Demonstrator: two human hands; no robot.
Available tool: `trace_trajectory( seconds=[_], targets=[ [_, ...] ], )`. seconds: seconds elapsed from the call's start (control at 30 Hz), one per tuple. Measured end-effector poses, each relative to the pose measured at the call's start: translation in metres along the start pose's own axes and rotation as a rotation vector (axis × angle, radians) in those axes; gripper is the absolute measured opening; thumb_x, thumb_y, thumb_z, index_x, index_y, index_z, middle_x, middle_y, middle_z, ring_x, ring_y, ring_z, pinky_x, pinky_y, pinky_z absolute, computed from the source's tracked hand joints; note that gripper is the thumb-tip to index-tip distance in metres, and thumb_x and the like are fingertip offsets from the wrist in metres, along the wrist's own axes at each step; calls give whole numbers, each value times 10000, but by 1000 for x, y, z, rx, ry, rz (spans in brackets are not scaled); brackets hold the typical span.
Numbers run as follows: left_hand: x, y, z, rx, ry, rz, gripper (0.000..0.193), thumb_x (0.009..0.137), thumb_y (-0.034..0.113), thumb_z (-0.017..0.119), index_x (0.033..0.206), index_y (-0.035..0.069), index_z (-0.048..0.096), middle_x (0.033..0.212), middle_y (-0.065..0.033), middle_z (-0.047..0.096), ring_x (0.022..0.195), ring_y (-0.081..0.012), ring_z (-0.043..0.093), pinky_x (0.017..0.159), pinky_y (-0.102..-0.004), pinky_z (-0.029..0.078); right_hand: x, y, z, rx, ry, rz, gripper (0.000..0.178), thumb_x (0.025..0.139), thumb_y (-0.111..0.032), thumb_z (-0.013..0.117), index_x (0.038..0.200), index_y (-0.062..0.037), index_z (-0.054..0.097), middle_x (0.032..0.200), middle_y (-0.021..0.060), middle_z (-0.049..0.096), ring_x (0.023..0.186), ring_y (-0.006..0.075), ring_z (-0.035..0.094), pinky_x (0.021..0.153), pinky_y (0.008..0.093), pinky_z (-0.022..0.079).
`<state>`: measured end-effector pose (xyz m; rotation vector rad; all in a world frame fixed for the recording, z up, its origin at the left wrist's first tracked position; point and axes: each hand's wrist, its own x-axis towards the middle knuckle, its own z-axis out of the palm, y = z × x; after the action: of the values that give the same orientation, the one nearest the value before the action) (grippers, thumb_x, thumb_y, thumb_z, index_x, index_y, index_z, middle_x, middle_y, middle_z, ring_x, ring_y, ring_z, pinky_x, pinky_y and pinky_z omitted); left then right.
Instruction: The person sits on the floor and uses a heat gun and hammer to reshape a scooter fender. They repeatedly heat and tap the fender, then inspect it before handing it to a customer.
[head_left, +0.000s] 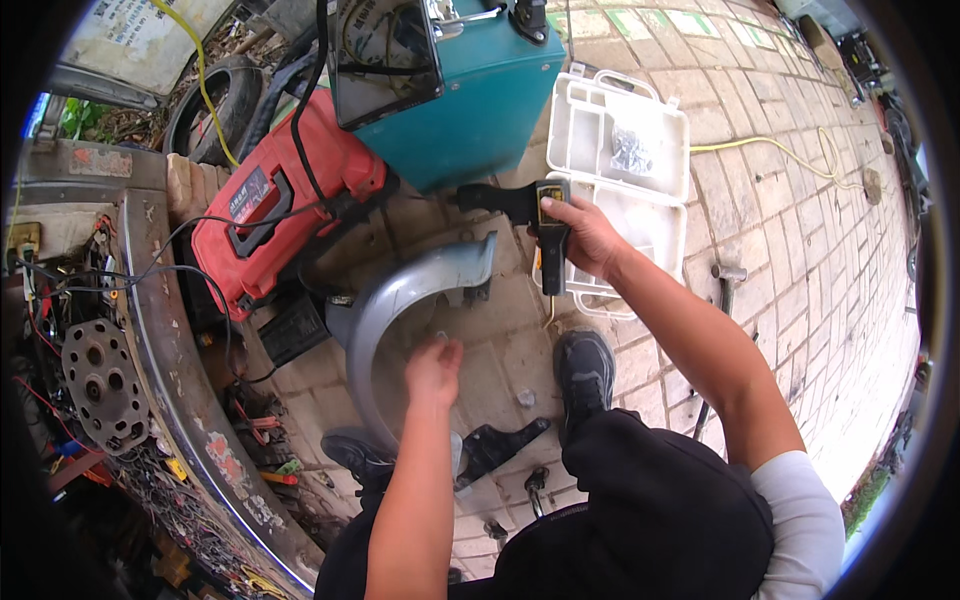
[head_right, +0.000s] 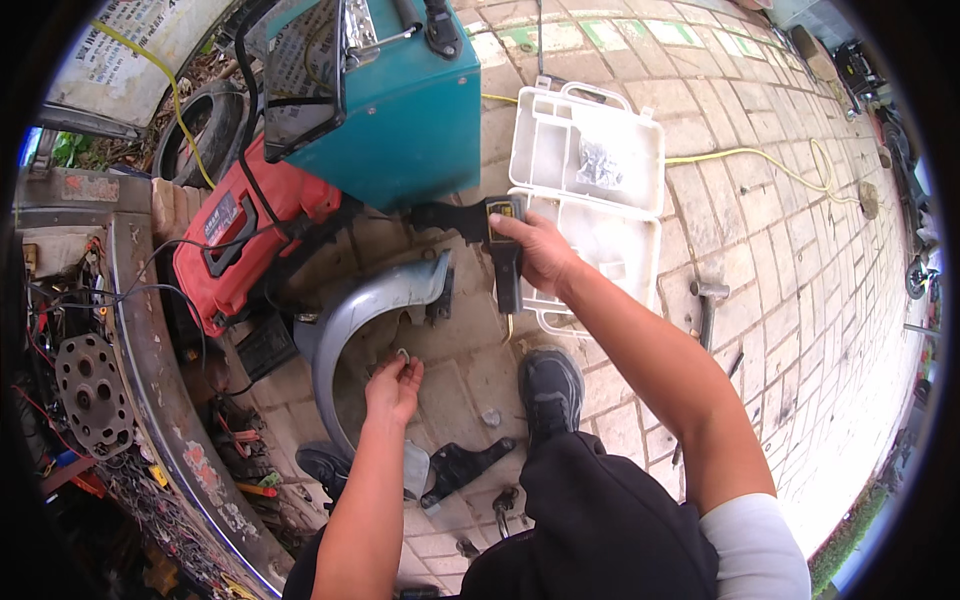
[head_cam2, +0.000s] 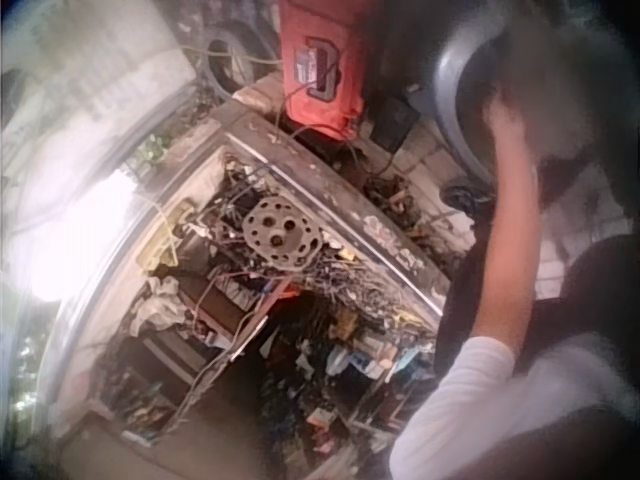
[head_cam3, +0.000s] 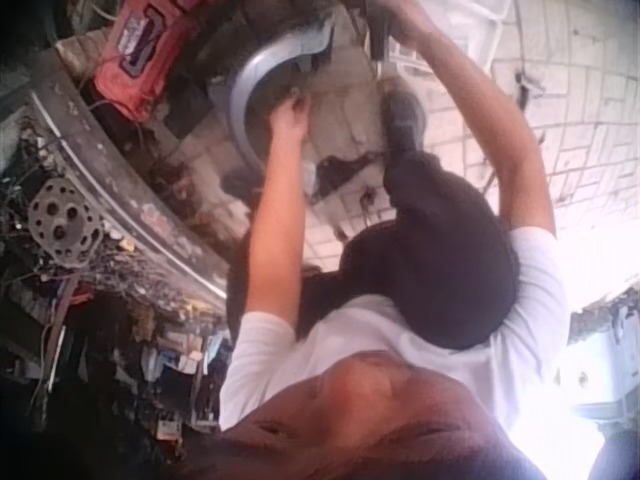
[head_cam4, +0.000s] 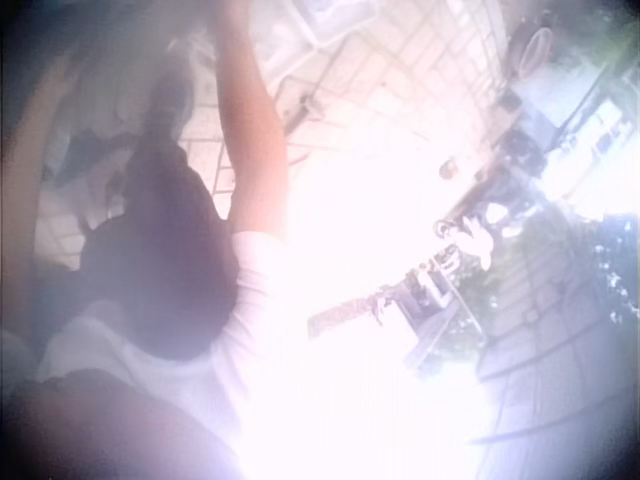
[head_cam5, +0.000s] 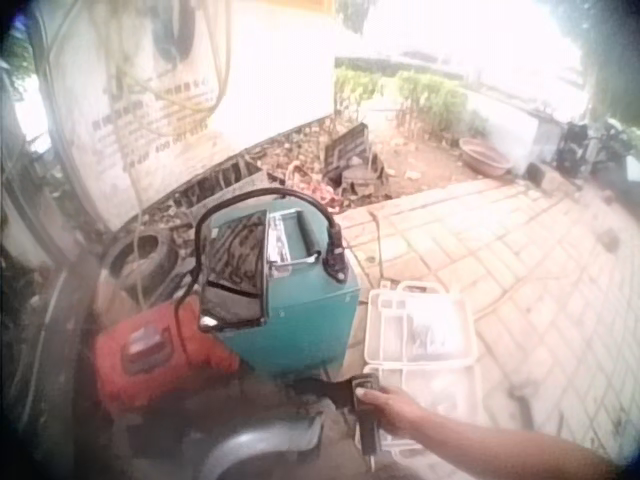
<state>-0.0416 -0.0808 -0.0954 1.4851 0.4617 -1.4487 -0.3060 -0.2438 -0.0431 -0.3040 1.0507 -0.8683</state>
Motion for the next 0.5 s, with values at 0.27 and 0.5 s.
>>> trace_trajectory(
  seconds=[0.27,0.5],
  targets=[
    [6,-8,5,-15,-18,-17,257,861,-86,564,1095,1,502,1045,-140,563,904,-295,590,831,-425,546,28,31,11,-139,227,83,292,859,-144,710,1059,25,582,916,85,637,782,170,610,699,327,491],
    [19,-7,11,-28,22,15,270,858,-78,577,1110,-8,512,1063,-141,567,910,-286,605,800,-389,565,2,22,24,-1268,445,-607,598,743,-119,753,1255,57,497,1204,232,550,1128,322,537,925,400,446]
  ],
)
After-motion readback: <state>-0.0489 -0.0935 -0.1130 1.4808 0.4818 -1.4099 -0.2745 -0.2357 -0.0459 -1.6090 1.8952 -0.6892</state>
